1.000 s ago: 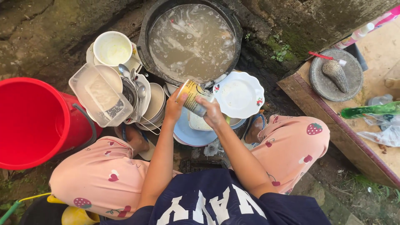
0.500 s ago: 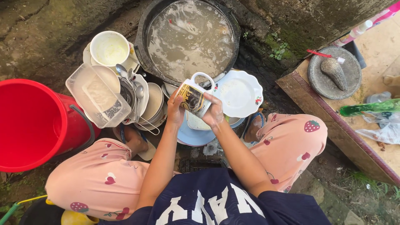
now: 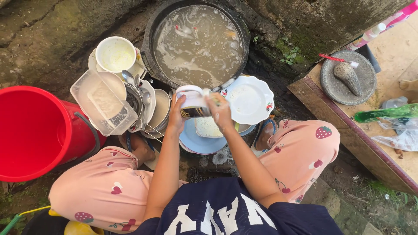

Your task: Washing various plastic containers, plates, mugs, and glassware in a basin.

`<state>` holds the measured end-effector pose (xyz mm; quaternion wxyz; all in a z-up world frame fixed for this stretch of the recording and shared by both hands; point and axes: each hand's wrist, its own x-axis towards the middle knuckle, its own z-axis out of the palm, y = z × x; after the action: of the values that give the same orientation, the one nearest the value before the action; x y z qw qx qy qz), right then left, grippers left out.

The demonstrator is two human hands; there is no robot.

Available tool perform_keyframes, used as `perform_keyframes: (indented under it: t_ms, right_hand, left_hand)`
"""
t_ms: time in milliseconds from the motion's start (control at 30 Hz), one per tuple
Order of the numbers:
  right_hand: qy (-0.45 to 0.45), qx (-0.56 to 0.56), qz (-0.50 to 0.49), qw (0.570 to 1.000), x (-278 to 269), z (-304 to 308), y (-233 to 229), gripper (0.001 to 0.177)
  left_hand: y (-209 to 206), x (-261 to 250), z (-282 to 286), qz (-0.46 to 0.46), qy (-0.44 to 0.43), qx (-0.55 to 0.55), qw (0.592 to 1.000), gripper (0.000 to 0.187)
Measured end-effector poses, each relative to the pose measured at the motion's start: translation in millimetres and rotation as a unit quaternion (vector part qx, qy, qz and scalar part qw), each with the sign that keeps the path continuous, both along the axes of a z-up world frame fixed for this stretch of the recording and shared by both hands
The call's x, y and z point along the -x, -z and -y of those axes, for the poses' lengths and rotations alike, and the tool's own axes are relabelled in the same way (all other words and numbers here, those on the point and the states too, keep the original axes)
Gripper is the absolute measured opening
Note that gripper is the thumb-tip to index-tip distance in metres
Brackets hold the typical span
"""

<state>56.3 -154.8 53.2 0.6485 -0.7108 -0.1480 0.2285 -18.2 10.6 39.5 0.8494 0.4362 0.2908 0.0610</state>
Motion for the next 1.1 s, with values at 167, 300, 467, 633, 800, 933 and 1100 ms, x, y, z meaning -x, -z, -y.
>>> perform_keyframes:
  t_ms: [167,300,467,633,800,933,1100]
  right_hand:
    - [0.063,0.030,0.236,0.969,12.9,-3.9,-28.8,0.039]
    - [-0.015,0.174,0.490,0.854,55.3,-24.3,-15.4,0.057]
    - [-0.018,0.157,0.416,0.895,38.7,-19.4,30.6,0.058]
    - [0.094,-0.021,0.389,0.916,11.6,-12.9,-7.7,0.064]
    - [-0.020,0.074,0.559,0.825,36.7,-28.7,49.1,0.051]
    - [-0.109,0.070,0.488,0.863,44.8,-20.4,47.7,0.050]
    - [0.118,-0.027,0.482,0.868,33.1,-21.2,-25.7,0.050]
  left_hand:
    - [45.5,-8.7,10.8,0.023,-0.158,-0.077,0.984,0.049]
    - [32.2,-12.6,36.0,-0.001,-0.250,-0.115,0.962,0.047]
    - [63.8,-6.7,28.8,0.055,-0.302,-0.079,0.948,0.047]
    - [31.2,-2.1,44.7,0.122,-0.286,-0.076,0.947,0.051]
    - [43.5,-4.1,41.4,0.118,-0.299,-0.013,0.947,0.038]
    - [74.7,-6.3,28.2,0.142,-0.289,0.008,0.947,0.031]
    - [7.1,-1.7,49.3,0.210,-0.237,-0.011,0.949,0.041]
